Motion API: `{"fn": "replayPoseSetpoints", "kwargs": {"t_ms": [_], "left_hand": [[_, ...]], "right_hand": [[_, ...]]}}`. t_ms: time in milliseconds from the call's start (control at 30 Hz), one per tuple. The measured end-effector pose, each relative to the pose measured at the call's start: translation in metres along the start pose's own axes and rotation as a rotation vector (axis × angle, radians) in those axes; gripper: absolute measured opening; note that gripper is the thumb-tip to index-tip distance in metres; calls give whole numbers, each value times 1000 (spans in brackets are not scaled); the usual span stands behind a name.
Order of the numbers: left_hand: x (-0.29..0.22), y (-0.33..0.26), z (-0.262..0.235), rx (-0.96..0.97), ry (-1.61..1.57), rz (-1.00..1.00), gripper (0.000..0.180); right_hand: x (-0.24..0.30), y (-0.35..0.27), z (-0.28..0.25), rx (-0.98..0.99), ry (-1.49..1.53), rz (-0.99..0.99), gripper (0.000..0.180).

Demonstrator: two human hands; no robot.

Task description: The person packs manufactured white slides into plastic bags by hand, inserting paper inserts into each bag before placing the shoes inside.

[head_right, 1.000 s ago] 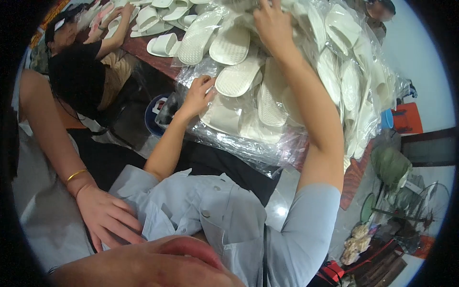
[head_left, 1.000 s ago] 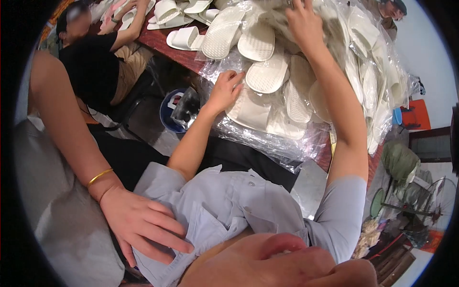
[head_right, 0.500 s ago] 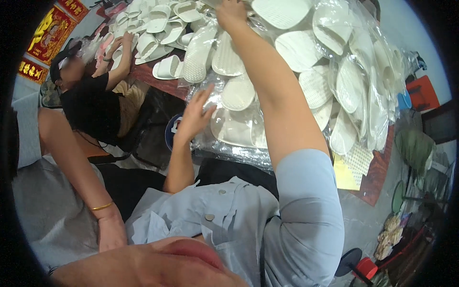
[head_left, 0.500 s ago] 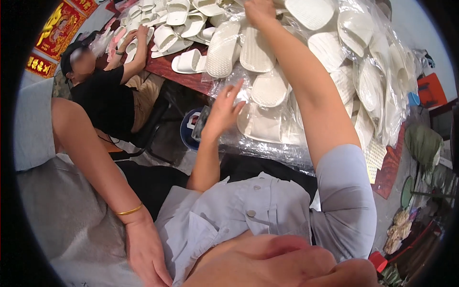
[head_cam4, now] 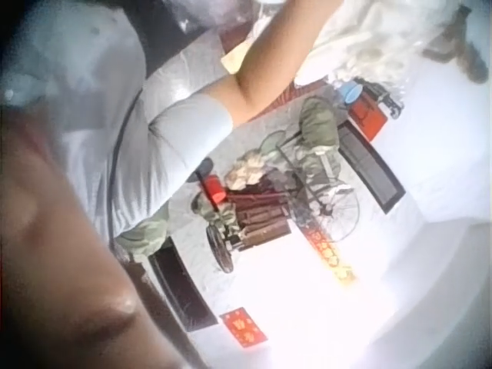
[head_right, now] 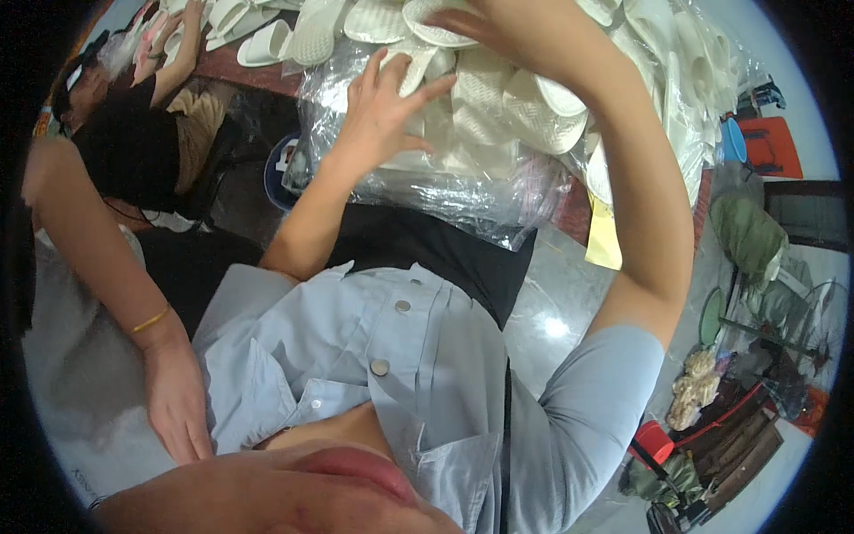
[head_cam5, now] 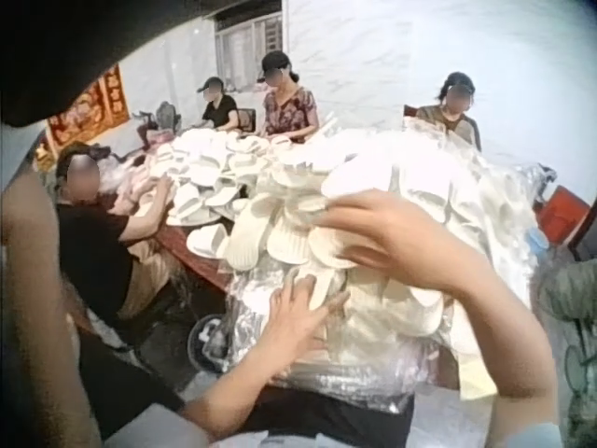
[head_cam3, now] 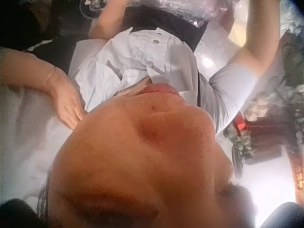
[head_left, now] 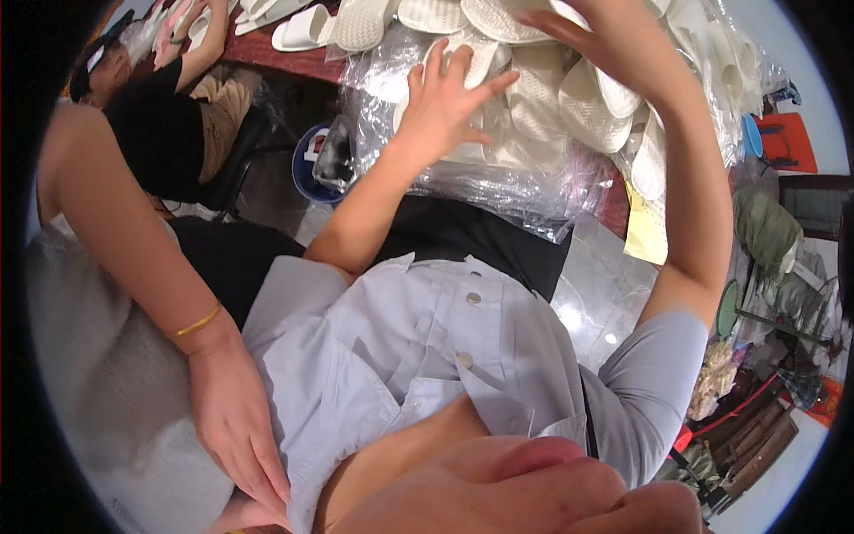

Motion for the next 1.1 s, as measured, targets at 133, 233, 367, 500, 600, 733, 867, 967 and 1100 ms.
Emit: {"fn": "replayPoseSetpoints", "kwargs": {"t_ms": [133,233,367,500,600,733,867,967,1100], "left_hand": [[30,-3,-3,-41,-20,-81,88],[37,-4,-9,-100,-87,-102,85],[50,-3,-6,-97,-119,-82,76],[88,15,-6,-105,-152,-39,68],[106,27,-7,-119,-171,-19,61],[118,46,1,-135,-205,-2,53],[152,65,18,-142,-252,-3,45],[147,72,22,-157,-327,31,39],[156,77,0,-221,-353,50,31]], "right_hand": [[3,-96,0,-3,-84,159,46],[4,-153,32,6,-190,198,57],[2,-180,67,10,-426,325,75],[-12,-162,70,-187,-510,258,64],[-17,-141,68,-254,-540,217,50],[-24,-118,58,-371,-653,165,28],[-33,-85,23,-494,-747,138,29],[-57,-79,0,-484,-754,189,25],[-69,-69,25,-565,-853,88,17]]}}
Point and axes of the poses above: each hand's wrist, its own y-axis towards the middle knuckle, its own z-axis out of the palm, x = y × z, the point moved 10 cm from there along y, towards the middle knuckle, and after that the axes turned 1 degree about -z, right-handed, at the moved point
